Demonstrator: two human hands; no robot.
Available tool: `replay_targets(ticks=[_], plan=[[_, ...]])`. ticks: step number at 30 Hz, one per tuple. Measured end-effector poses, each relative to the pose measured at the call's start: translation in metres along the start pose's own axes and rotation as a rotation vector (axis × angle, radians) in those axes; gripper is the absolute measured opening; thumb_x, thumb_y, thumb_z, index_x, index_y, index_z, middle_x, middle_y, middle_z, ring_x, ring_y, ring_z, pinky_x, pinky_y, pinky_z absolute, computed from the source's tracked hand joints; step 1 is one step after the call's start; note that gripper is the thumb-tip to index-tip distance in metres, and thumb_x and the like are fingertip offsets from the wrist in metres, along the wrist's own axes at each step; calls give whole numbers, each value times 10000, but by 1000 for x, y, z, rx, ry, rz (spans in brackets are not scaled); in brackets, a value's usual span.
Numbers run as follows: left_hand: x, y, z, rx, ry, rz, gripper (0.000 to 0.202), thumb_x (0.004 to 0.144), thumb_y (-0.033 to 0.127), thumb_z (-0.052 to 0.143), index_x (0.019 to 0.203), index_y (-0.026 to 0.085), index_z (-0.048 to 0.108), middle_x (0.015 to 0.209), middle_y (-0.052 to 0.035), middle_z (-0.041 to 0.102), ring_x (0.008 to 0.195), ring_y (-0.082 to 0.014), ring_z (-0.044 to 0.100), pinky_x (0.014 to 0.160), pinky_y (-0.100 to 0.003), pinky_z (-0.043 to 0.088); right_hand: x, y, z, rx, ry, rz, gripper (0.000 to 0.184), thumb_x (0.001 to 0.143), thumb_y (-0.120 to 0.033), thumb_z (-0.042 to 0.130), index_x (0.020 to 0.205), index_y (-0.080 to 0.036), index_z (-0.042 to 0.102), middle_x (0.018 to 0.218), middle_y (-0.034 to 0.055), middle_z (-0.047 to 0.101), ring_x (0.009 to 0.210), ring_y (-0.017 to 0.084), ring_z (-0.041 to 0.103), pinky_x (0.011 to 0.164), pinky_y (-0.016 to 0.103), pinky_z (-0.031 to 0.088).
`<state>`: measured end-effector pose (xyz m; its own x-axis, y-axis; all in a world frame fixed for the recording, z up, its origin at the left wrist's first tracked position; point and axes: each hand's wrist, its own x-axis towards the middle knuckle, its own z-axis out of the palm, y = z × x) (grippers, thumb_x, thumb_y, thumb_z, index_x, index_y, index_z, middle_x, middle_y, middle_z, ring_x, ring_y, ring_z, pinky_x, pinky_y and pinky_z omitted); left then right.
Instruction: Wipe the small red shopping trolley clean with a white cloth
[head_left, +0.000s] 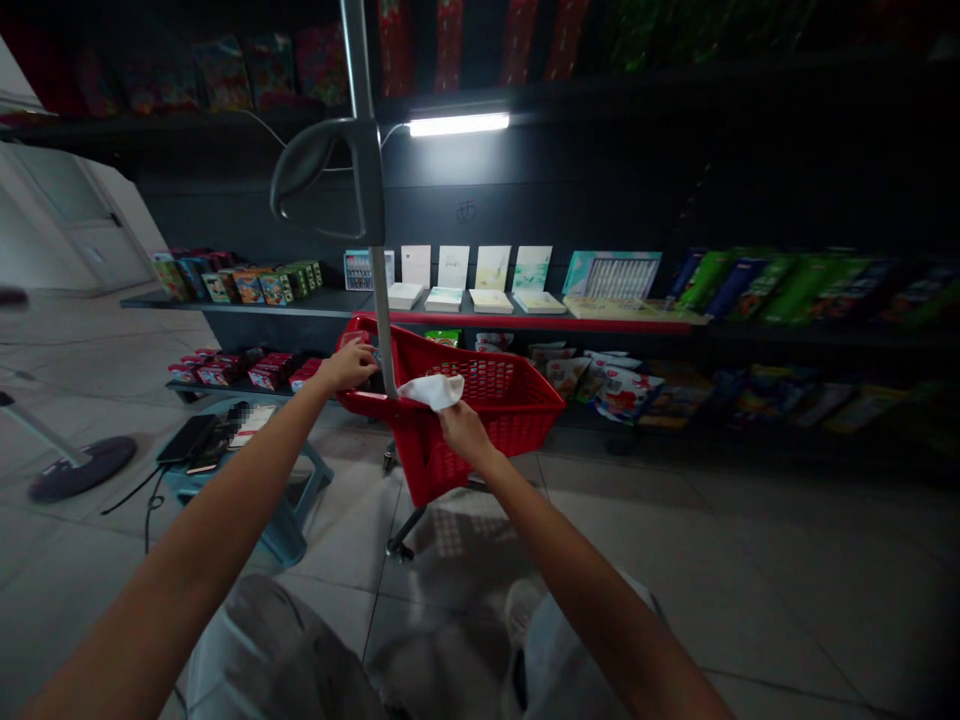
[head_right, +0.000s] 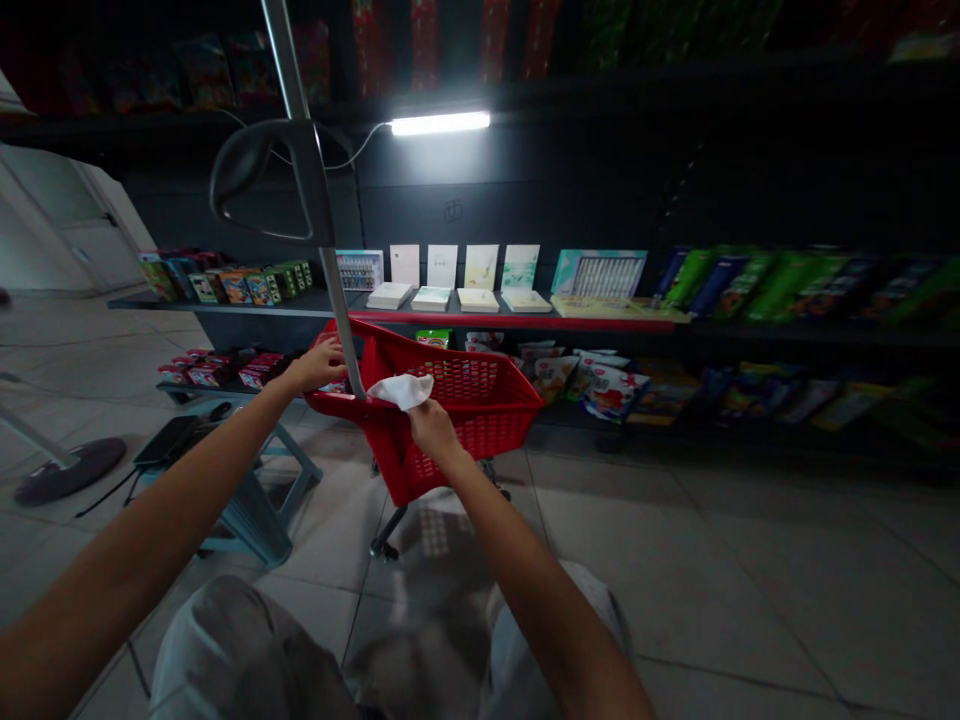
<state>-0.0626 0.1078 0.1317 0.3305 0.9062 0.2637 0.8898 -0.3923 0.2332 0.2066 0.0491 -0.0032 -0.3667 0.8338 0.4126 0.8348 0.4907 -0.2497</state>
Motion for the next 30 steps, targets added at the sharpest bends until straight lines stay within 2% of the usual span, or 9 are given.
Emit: replay_targets(ticks=[3,6,12,14,16,18,20,27,30], plan=[[-5,-9,-6,25,-23,-64,232,833,335,600,894,241,803,1112,-28,771,1188,-242,634,1106,-335,458,-12,23,-2,-21,-33,75,555,999,-142,333,1536,-121,474,1347,191,659,1197,277,637,1057,365,476],[-10,-17,-9,18,102,-210,275,867,348,586,1033,257,785,1129,-39,763,1123,-256,668,1007,-328,500,-20,34,1,-45,-36,162,569,999,-152,346,1559,-132,446,1398,194,631,1239,279,620,1072,357,472],[-45,5,-7,-139,933,-315,386,956,239,374,1231,179,638,1280,-125,643,1235,-250,572,1058,-402,475,-15,27,17,-53,40,161,495,1053,-243,340,1489,-94,520,1403,211,627,1321,291,562,1144,375,410],[-63,28,-4,-72,1022,-209,379,945,256,411,1263,197,608,1330,-141,593,1326,-300,498,1113,-488,418,-12,24,21,-39,55,166,484,1063,-268,341,1466,-88,539,1387,207,638,1317,285,565,1144,370,408],[-75,53,1,10,777,38,330,938,297,447,1196,232,641,1280,-128,612,1314,-317,502,1134,-513,385,-9,23,23,-27,46,165,482,1063,-264,340,1467,-87,533,1380,200,641,1287,276,587,1134,365,415],[-75,74,6,109,336,301,319,943,341,464,1170,261,674,1231,-107,646,1269,-303,536,1131,-486,383,-9,23,24,-23,32,165,495,1056,-244,342,1500,-88,496,1391,199,631,1262,270,603,1119,362,425],[-65,86,15,200,71,376,346,967,368,444,1178,244,688,1220,-128,658,1240,-300,552,1120,-468,379,-10,26,23,-29,21,173,514,1050,-231,345,1528,-82,461,1400,204,623,1262,272,602,1111,361,429],[-22,80,54,476,9,-15,502,988,481,460,1312,154,660,1480,-222,542,1473,-407,347,1192,-606,209,-20,57,13,-62,-9,251,501,1034,-237,370,1476,-69,535,1357,216,648,1299,288,582,1122,348,415],[-10,80,60,464,-136,-155,587,996,539,410,1267,112,708,1416,-270,587,1391,-443,467,1127,-599,322,-25,69,5,-59,-16,279,518,1023,-237,379,1501,-89,515,1360,205,650,1287,299,592,1102,353,431]])
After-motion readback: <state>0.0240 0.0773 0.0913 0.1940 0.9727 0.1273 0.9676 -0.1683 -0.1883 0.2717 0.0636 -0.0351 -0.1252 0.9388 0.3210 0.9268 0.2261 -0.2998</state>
